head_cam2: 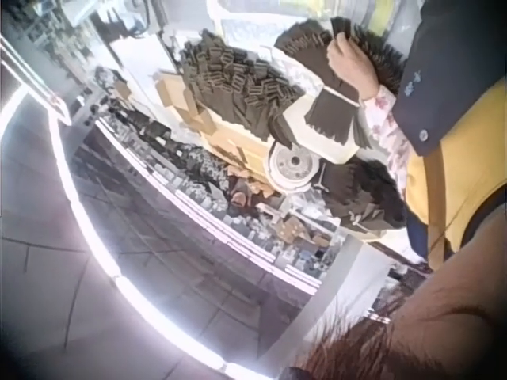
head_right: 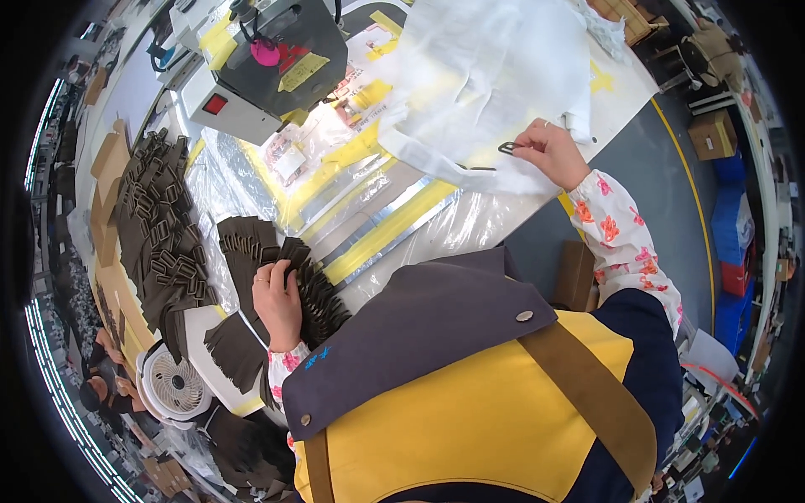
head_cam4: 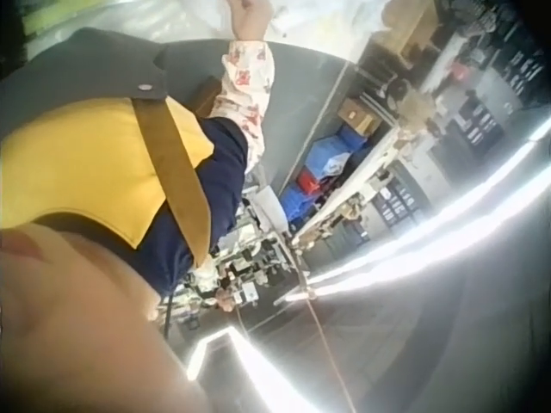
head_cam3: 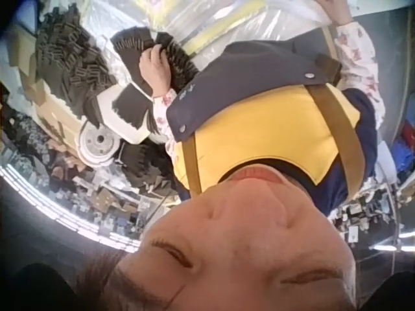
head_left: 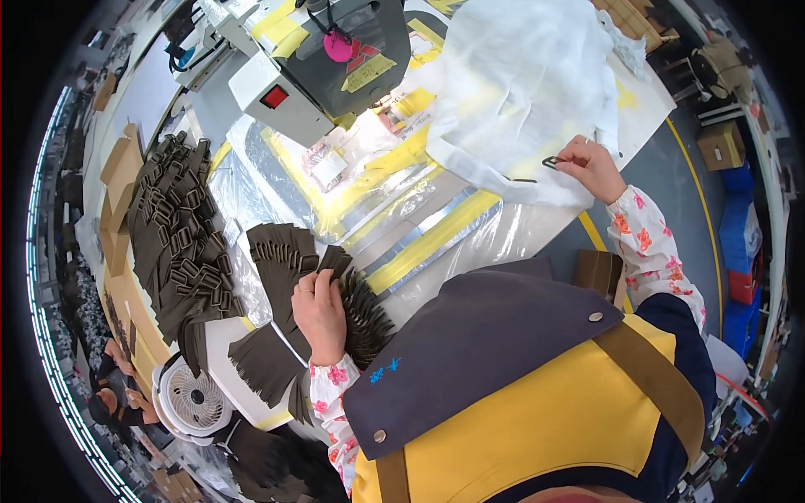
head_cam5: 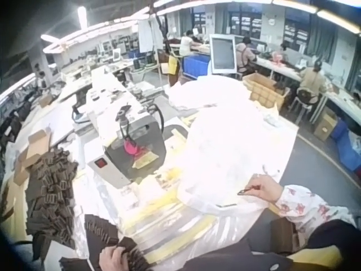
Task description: Attaching metal buckles to fabric straps and securing them using a sewing machine in a workshop.
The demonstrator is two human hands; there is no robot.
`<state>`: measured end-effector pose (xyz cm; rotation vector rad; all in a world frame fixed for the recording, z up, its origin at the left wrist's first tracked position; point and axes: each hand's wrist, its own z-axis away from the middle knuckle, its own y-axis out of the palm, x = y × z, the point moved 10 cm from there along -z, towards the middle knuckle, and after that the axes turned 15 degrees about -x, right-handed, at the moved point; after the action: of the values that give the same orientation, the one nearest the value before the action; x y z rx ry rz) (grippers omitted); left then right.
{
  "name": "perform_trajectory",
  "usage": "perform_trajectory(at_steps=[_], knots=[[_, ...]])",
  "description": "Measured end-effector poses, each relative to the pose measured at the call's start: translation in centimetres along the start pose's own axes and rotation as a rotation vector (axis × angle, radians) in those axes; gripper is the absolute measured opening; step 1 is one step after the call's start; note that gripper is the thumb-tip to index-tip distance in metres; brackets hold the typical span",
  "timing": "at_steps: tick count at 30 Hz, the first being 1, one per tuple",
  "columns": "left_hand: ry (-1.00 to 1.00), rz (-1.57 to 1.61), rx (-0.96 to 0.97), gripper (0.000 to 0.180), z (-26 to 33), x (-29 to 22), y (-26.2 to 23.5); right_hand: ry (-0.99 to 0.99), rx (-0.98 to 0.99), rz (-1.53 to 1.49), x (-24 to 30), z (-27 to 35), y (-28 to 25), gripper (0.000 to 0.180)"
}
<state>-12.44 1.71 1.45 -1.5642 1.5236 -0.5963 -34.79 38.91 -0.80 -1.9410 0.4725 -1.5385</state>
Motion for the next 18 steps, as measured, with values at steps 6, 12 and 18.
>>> perform_trajectory(at_steps=[6,12,18], knots=[[-0.072,-0.008,0.032,0.013,0.8,0.6,0.1,-0.235,-0.187,-0.006,5.0,-1.0,-1.1,0.01],[-0.09,0.204,0.16,0.023,1.0,1.2,1.6,0.083,0.227,-0.614,8.8,-0.3,8.1,0.012],[-0.123,0.285,0.324,0.037,0.4,1.6,3.7,0.222,0.555,-0.884,15.7,1.9,18.4,0.029]])
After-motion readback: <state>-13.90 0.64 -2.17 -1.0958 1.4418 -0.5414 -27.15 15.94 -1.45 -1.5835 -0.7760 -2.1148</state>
